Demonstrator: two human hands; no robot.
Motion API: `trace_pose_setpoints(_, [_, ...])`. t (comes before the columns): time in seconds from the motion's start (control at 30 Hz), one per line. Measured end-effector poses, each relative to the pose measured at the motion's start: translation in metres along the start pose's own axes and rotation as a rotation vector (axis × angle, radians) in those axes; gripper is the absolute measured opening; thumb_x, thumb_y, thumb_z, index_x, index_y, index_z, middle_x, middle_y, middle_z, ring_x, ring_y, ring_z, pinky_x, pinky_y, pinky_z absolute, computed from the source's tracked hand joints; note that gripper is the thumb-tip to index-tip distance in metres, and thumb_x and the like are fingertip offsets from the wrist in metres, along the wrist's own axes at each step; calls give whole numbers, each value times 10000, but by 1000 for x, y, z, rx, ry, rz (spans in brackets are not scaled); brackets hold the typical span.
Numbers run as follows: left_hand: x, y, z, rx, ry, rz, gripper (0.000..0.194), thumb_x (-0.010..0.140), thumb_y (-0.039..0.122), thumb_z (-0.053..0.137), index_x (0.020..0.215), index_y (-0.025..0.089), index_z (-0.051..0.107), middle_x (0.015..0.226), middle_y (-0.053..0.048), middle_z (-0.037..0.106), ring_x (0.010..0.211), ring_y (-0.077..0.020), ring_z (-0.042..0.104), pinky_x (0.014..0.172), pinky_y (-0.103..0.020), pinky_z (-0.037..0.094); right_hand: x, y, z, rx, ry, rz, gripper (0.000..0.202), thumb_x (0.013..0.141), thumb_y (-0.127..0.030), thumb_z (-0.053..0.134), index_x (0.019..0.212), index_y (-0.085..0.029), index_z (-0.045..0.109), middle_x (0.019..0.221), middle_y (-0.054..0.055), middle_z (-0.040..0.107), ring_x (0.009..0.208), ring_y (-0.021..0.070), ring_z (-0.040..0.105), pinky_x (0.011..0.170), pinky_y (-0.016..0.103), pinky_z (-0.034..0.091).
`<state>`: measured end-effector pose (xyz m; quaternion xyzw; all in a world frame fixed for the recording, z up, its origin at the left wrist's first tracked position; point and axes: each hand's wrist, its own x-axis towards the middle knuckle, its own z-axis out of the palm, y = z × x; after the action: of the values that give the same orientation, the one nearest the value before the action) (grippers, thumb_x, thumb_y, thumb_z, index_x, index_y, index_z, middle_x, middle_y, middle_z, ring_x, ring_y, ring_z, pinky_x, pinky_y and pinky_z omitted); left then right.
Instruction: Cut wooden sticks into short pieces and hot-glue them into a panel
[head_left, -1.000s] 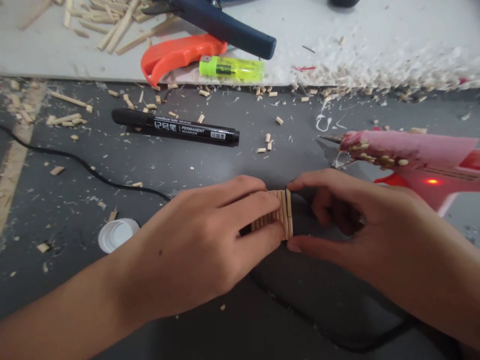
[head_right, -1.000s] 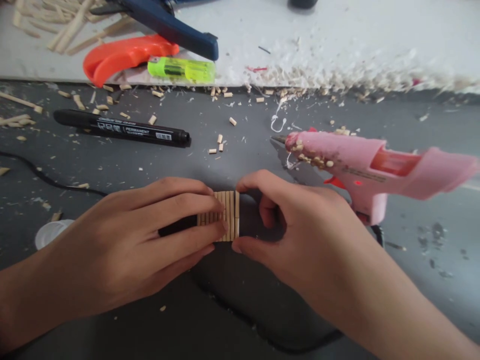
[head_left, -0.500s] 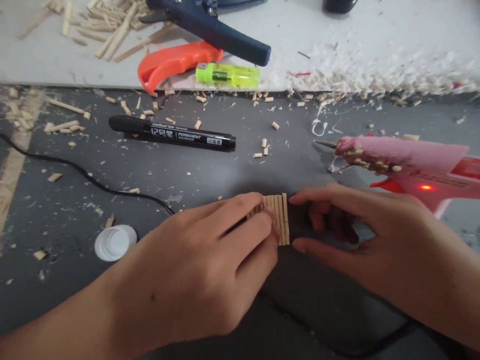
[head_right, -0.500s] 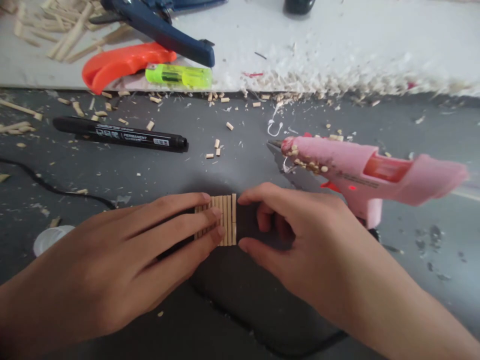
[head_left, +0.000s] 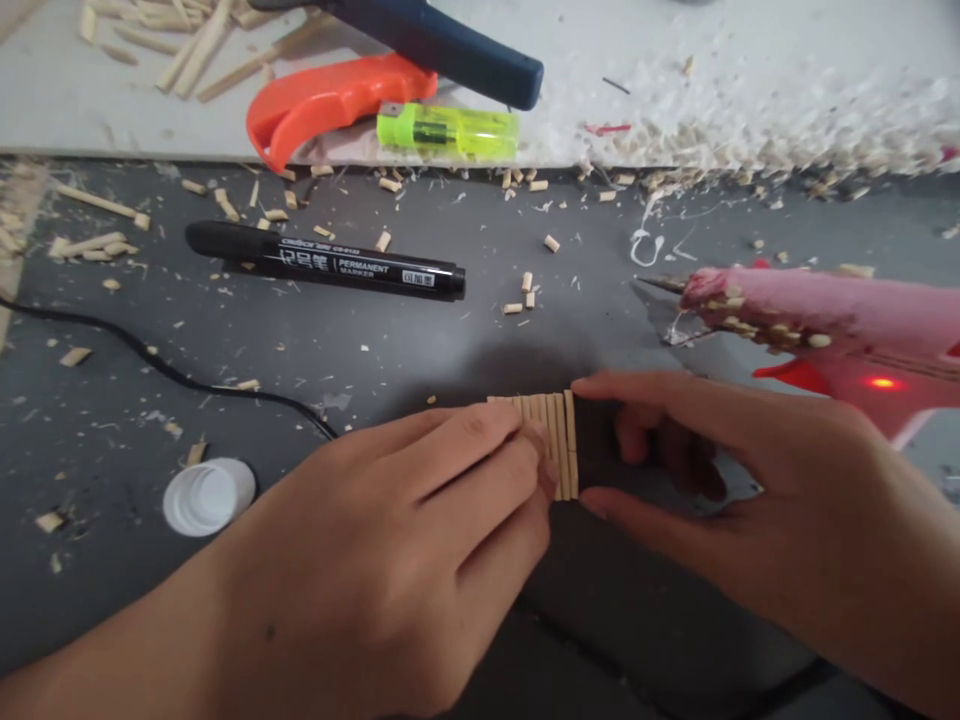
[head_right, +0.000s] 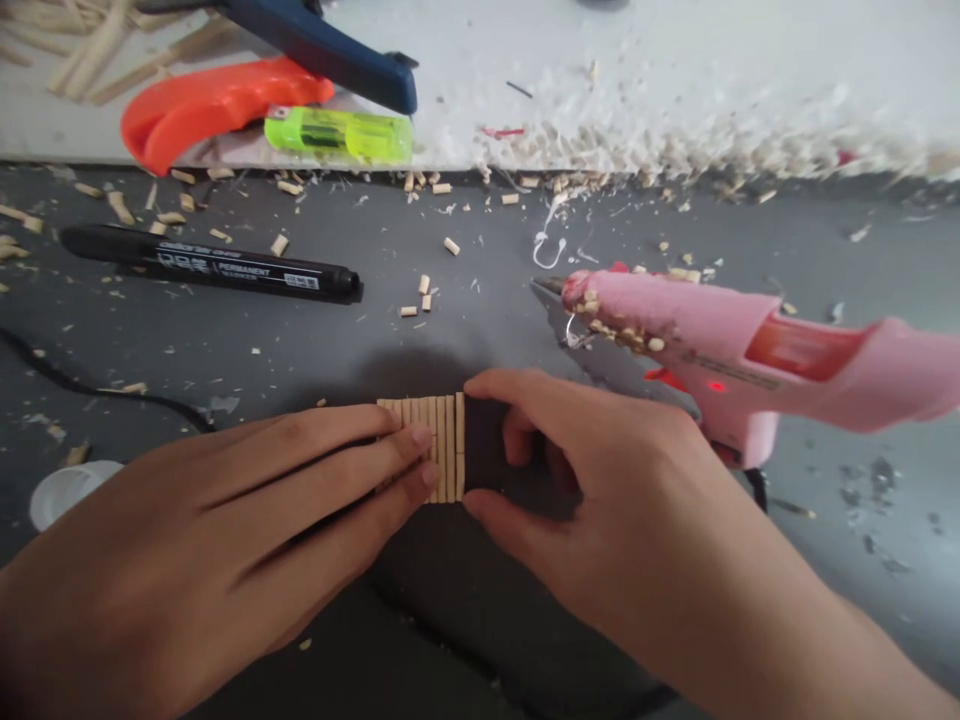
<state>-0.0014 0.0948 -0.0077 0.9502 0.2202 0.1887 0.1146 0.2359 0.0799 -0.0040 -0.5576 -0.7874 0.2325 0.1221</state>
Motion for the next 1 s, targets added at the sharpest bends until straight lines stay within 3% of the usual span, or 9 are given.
trace_pose_setpoints(0.43, [0, 1, -1, -11, 21, -14, 367, 984, 79, 421, 945, 120, 784, 958, -76, 795, 904, -247, 729, 871, -365, 614, 1, -2, 0, -10, 24, 6, 359, 723, -284, 772, 1072, -294, 686, 689, -90, 624, 486, 70, 471, 443, 179, 404])
trace_pose_setpoints(0.77, [3, 5, -2, -8, 56, -38, 356, 979, 59, 427, 947, 102, 780, 950, -76, 795, 890, -230, 719, 887, -344, 592, 1, -2, 0, 66, 21, 8, 378, 730, -245, 788, 1095, -308, 713, 821, -76, 732, 529, 95, 551, 487, 210, 466])
trace_pose_setpoints(0.9, [1, 8, 1, 58, 109, -39, 367, 988, 71, 414, 967, 93, 779, 1007, -83, 794, 943, -215, 711, 937, -314, 567, 2, -4, 0, 63, 24, 46, 351, 720, -302, 799, 1065, -300, 735, 754, -67, 704, 498, 99, 523, 449, 211, 451])
trace_pose_setpoints(1.0, [2, 9, 1, 65, 124, -47, 370, 989, 77, 424, 920, 106, 785, 925, -72, 793, 899, -211, 710, 899, -308, 576, 4, -5, -1, 57, 8, 54, 366, 717, -273, 804, 1076, -301, 737, 736, -69, 698, 498, 95, 536, 443, 197, 451])
